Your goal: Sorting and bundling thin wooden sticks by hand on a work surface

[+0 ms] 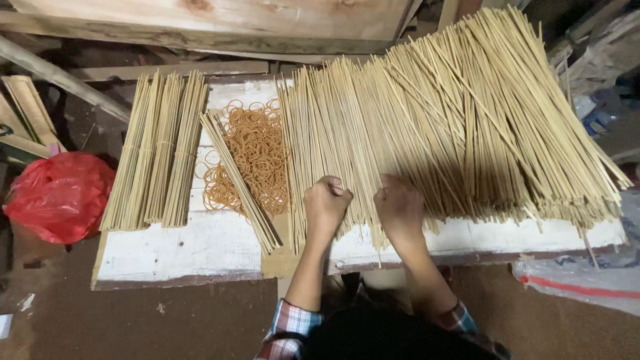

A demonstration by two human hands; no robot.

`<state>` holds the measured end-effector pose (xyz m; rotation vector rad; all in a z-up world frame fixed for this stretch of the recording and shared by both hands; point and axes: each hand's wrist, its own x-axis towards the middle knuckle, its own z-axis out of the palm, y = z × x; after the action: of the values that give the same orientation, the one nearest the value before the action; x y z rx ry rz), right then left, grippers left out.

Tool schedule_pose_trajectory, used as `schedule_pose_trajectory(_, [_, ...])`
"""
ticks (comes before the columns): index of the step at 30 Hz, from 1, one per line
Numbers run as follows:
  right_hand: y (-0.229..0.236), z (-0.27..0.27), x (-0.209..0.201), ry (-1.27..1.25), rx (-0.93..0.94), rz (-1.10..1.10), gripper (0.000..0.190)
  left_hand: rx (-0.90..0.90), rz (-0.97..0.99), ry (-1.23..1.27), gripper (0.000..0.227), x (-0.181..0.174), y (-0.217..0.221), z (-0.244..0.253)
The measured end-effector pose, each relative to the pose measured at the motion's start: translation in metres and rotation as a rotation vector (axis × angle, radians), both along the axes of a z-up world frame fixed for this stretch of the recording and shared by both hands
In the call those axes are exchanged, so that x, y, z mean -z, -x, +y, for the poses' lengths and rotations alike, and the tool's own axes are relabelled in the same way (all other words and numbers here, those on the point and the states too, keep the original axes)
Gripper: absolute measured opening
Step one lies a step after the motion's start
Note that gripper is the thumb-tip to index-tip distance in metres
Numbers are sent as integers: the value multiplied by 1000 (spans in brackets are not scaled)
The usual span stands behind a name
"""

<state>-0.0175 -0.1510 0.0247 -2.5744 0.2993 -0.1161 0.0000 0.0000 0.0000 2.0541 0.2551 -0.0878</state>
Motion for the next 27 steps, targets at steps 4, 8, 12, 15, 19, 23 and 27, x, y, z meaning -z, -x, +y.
schedule_pose_trajectory(4, [8, 11, 4, -177, 23, 40, 33, 5, 38, 74, 30, -5, 7, 3])
schedule_pose_trajectory(8, [3, 13, 31, -294, -129, -122, 33, 6, 56, 148, 29, -9, 9, 7])
schedule_pose_trajectory(12, [5, 21, 19, -520, -140, -78, 32, 51, 17, 352, 30, 3, 3, 15])
schedule_pose_trajectory(15, [9, 19, 9, -602, -146, -39, 33, 29, 34, 612, 33, -12, 15, 15])
schedule_pose_trajectory(19, [14, 19, 4, -688, -137, 2, 32, 58, 52, 695, 35, -9, 13, 23])
schedule_pose_trajectory(23, [19, 17, -9, -809, -167, 86, 33, 60, 59, 771, 34, 6, 5, 24])
schedule_pose_trajectory(27, [31, 5, 1, -895, -233, 314, 41, 13, 15, 775, 33, -3, 9, 32])
